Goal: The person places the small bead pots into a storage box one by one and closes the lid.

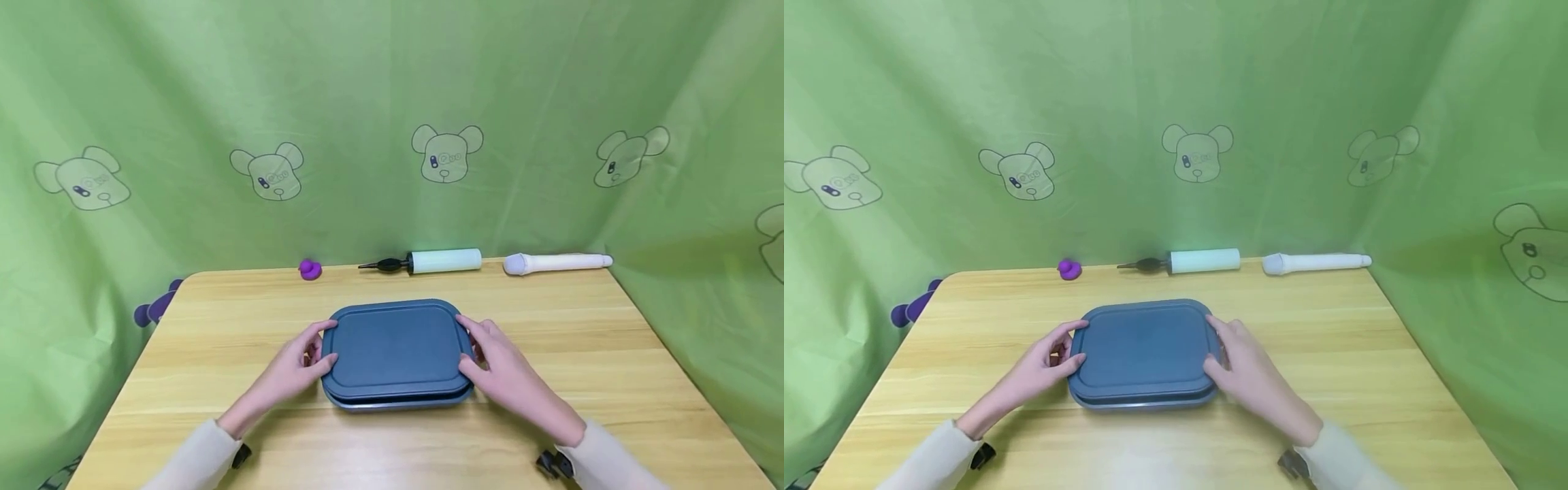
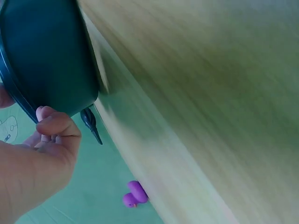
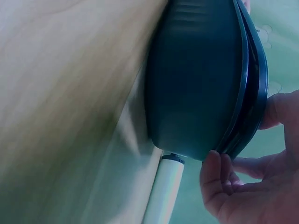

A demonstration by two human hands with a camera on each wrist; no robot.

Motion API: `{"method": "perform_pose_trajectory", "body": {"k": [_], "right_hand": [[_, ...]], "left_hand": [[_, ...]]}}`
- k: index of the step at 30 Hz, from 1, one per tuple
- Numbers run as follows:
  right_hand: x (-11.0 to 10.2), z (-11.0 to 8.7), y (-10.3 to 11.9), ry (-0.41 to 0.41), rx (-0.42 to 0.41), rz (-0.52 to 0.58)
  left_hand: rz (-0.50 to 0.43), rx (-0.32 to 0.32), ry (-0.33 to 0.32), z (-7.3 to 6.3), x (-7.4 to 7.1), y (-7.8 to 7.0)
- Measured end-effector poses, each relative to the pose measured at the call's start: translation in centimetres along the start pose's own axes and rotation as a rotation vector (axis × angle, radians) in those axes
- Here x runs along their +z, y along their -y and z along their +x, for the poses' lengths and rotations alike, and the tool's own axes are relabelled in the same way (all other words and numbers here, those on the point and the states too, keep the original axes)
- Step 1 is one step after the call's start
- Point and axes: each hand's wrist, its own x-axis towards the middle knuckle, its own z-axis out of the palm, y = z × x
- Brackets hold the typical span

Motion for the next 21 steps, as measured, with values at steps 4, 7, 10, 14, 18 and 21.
{"method": "perform_pose_trajectory", "body": {"k": [4, 7, 10, 14, 18, 21], "right_hand": [[0.1, -0.5, 0.4, -0.004, 0.003, -0.067], [0.0, -1.0, 0.5, 0.0, 0.007, -0.087], [0.0, -1.6, 0.5, 0.018, 0.015, -0.107], [0.0, -2.2, 0.4, 0.055, 0.02, -0.115], [-0.7, -2.0, -0.4, 0.129, -0.005, -0.106], [-1.3, -1.4, -1.3, 0.188, -0.056, -0.118]], "left_hand": [[0.023, 0.009, 0.012, -0.3, 0.2, -0.1], [0.027, 0.016, 0.022, -0.7, 0.4, -0.3], [0.017, 0.022, 0.033, -1.0, 0.6, -0.3], [0.032, 0.018, 0.062, -1.2, 0.6, -0.3], [0.148, -0.008, 0.108, -1.5, 0.0, -0.4], [0.265, -0.019, 0.136, -1.6, -0.5, -0.2]]}}
